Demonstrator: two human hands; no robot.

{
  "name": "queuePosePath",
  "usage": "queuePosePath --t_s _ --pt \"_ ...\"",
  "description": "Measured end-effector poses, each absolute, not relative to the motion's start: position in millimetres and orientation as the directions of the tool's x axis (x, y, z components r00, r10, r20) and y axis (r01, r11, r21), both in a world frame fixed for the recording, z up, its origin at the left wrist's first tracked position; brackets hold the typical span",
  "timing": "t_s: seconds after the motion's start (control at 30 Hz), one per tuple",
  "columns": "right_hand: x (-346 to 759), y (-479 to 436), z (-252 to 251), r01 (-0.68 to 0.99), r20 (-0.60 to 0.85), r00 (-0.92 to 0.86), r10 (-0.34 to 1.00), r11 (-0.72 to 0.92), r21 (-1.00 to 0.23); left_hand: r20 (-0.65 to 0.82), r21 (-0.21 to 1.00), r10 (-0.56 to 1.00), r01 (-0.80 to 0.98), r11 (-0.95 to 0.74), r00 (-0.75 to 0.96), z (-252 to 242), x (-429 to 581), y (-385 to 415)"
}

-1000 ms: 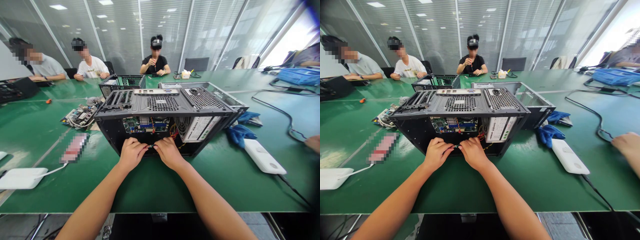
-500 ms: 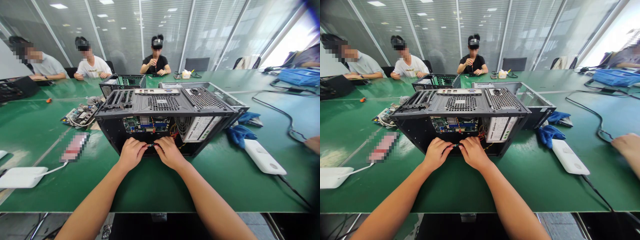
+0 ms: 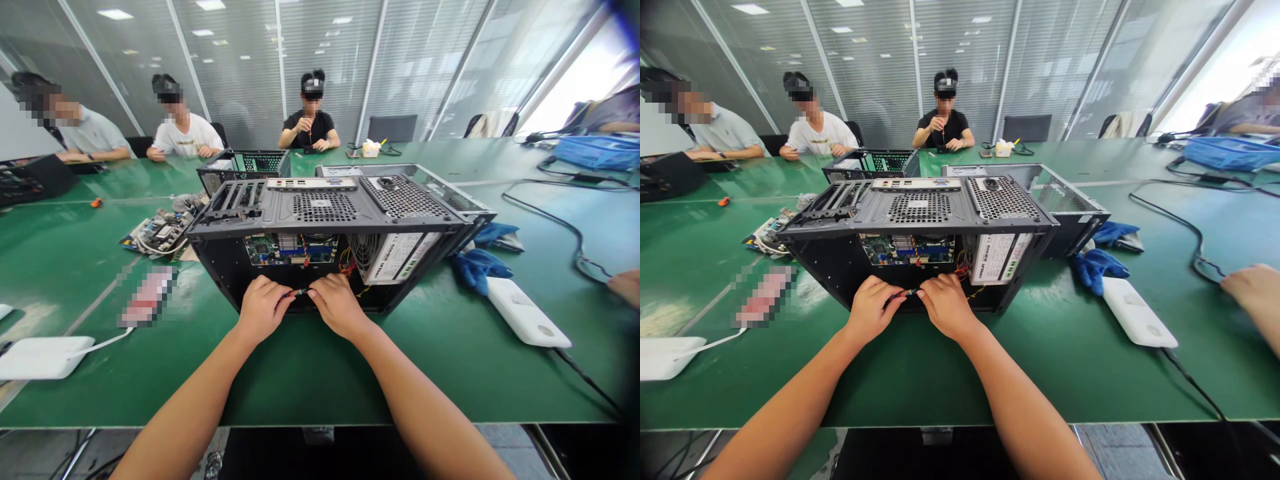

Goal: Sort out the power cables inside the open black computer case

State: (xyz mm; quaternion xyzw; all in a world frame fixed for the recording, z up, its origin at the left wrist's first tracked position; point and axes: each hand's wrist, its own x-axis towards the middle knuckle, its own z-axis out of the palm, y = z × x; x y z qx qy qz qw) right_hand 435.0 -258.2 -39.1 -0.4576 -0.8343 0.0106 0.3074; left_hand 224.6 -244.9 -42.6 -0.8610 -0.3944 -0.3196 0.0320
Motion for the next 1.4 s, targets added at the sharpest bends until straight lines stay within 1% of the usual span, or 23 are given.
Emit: queuePosePath --t_s 0.1,0.17,0.43,0.53,0.63,0.7,0.77,0.83,0.93,1.07,1.17,1.27,1.4 --pt "435 -258 -38 0.752 0.512 -0.382 0.769 0.581 -0.312 0.568 0.21 0.663 0.694 -0.689 0.487 -42 225 -245" --pt "436 -258 -38 0.745 0.529 -0.375 0.761 0.587 -0.316 0.56 0.251 0.677 0.681 -0.688 0.477 -41 225 -246" --pt "436 -257 -41 0.736 0.545 -0.378 0.748 0.6 -0.313 0.413 0.527 0.802 0.606 -0.596 0.43 -31 225 -250" --pt "436 -258 -41 0.731 0.558 -0.372 0.742 0.605 -0.317 0.3 0.689 0.865 0.535 -0.489 0.403 -29 224 -248" --pt "437 -258 -40 0.719 0.572 -0.373 0.731 0.618 -0.32 0.12 0.853 0.897 0.418 -0.312 0.426 -29 222 -246" --pt "437 -258 -40 0.709 0.577 -0.381 0.723 0.629 -0.32 0.01 0.92 0.874 0.337 -0.198 0.486 -28 222 -245" --pt "437 -258 -40 0.7 0.583 -0.387 0.714 0.64 -0.318 -0.066 0.949 0.839 0.293 -0.114 0.54 -28 221 -245" --pt "437 -258 -39 0.689 0.593 -0.391 0.704 0.651 -0.318 -0.104 0.958 0.813 0.276 -0.072 0.573 -27 221 -245" --pt "438 -259 -38 0.672 0.602 -0.389 0.697 0.662 -0.332 -0.099 0.962 0.801 0.264 -0.076 0.59 -25 221 -246" --pt "438 -260 -37 0.654 0.598 -0.392 0.699 0.669 -0.353 -0.062 0.937 0.813 0.313 -0.152 0.579 -25 223 -247" --pt "438 -260 -36 0.647 0.583 -0.39 0.713 0.663 -0.378 -0.011 0.891 0.827 0.382 -0.247 0.562 -24 224 -248" --pt "438 -260 -35 0.644 0.555 -0.384 0.738 0.645 -0.412 0.136 0.781 0.828 0.455 -0.427 0.544 -22 224 -249" --pt "438 -260 -34 0.637 0.54 -0.364 0.759 0.626 -0.45 0.325 0.527 0.757 0.556 -0.643 0.568 -20 225 -248"
